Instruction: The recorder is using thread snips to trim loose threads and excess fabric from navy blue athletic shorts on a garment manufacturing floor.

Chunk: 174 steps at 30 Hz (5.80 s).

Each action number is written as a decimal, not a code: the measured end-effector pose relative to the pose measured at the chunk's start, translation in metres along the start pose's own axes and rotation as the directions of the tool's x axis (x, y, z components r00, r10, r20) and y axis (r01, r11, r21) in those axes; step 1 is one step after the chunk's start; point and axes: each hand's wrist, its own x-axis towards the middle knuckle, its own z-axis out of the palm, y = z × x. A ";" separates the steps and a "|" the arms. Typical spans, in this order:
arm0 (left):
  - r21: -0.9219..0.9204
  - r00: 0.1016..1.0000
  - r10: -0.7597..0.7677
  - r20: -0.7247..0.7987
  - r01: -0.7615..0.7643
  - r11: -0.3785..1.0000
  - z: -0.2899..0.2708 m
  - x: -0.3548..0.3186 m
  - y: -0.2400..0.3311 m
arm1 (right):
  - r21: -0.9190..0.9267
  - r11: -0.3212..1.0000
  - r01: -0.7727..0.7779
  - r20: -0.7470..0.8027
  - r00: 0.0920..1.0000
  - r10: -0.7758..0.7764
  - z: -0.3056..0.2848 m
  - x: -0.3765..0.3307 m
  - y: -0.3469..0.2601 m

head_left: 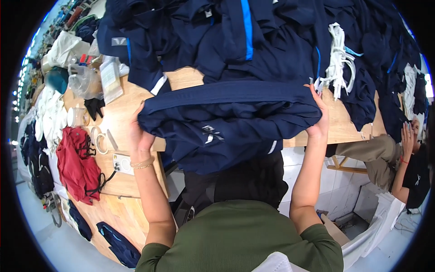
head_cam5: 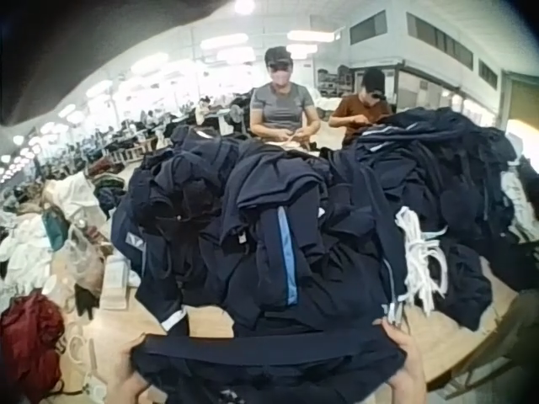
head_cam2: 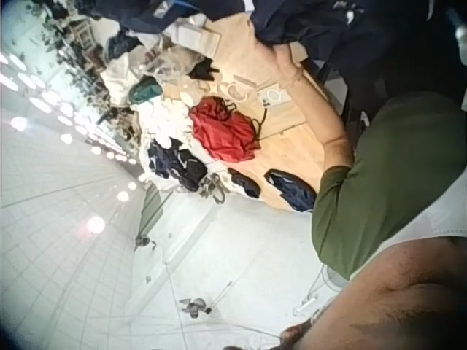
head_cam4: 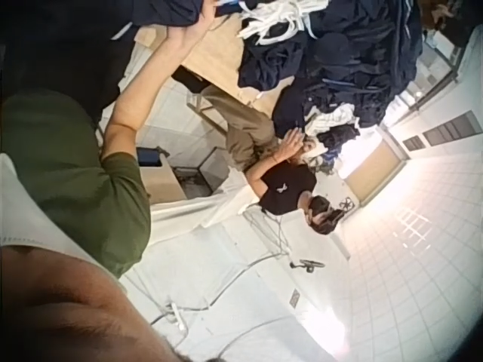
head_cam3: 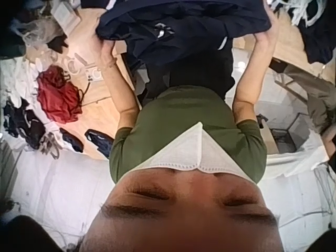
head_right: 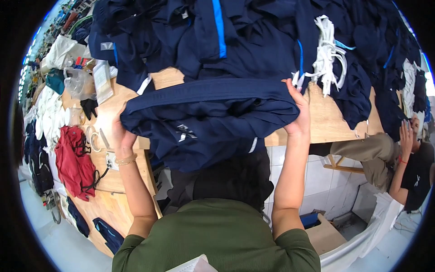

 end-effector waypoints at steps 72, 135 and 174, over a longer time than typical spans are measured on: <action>0.992 0.845 0.522 0.117 -0.127 -0.017 -0.004 -0.018 -0.063 | -0.864 -0.495 0.092 0.377 0.770 -0.515 -0.055 -0.024 0.048; 0.138 0.998 -0.036 -0.049 0.042 0.990 0.155 -0.046 -0.104 | -0.506 -0.305 0.807 0.833 0.549 0.069 0.137 -0.022 0.019; 0.110 0.998 -0.055 -0.011 0.056 0.992 0.146 -0.043 -0.108 | -0.561 -0.261 0.786 0.809 0.587 0.029 0.126 -0.022 0.018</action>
